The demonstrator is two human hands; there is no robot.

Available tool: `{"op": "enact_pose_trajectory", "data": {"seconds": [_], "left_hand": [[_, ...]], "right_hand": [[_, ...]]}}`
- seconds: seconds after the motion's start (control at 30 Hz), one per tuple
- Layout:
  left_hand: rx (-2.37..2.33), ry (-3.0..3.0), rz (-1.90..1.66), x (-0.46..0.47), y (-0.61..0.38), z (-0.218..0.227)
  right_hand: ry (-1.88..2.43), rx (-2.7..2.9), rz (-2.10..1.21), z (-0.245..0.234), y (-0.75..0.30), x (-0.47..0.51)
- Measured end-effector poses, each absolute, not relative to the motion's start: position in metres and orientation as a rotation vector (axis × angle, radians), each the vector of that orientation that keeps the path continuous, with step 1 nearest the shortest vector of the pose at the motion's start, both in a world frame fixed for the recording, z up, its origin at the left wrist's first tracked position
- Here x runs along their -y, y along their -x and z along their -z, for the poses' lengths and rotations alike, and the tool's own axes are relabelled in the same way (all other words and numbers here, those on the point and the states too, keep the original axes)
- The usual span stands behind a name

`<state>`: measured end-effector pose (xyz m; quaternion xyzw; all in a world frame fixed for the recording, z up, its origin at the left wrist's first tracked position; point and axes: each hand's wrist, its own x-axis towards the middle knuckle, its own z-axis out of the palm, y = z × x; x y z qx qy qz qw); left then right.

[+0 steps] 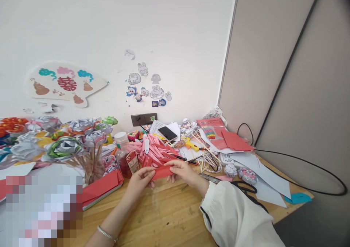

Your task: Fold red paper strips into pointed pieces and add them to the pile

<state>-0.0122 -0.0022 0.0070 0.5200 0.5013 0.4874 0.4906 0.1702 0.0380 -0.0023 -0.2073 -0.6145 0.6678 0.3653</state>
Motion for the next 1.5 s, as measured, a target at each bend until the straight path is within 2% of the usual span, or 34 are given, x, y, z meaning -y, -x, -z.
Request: {"op": "enact_pose_trajectory", "data": {"seconds": [0.5,0.87,1.17,1.5], "left_hand": [[-1.012,-1.123,-1.199,0.013,0.011,-0.02],[-1.243,-1.08,-1.099,0.012,0.001,-0.018],[-1.278,-1.405,-1.105,0.014,-0.005,-0.018],[-1.3,-1.389,-1.063,0.014,-0.003,-0.016]], "right_hand": [[0.482,1.478,-1.673,-0.001,-0.17,-0.034],[0.592,1.759,-1.364,0.009,-0.169,-0.037],[0.805,2.008,-1.112,0.011,-0.167,-0.034],[0.827,1.985,-1.252,0.02,-0.165,-0.042]]}}
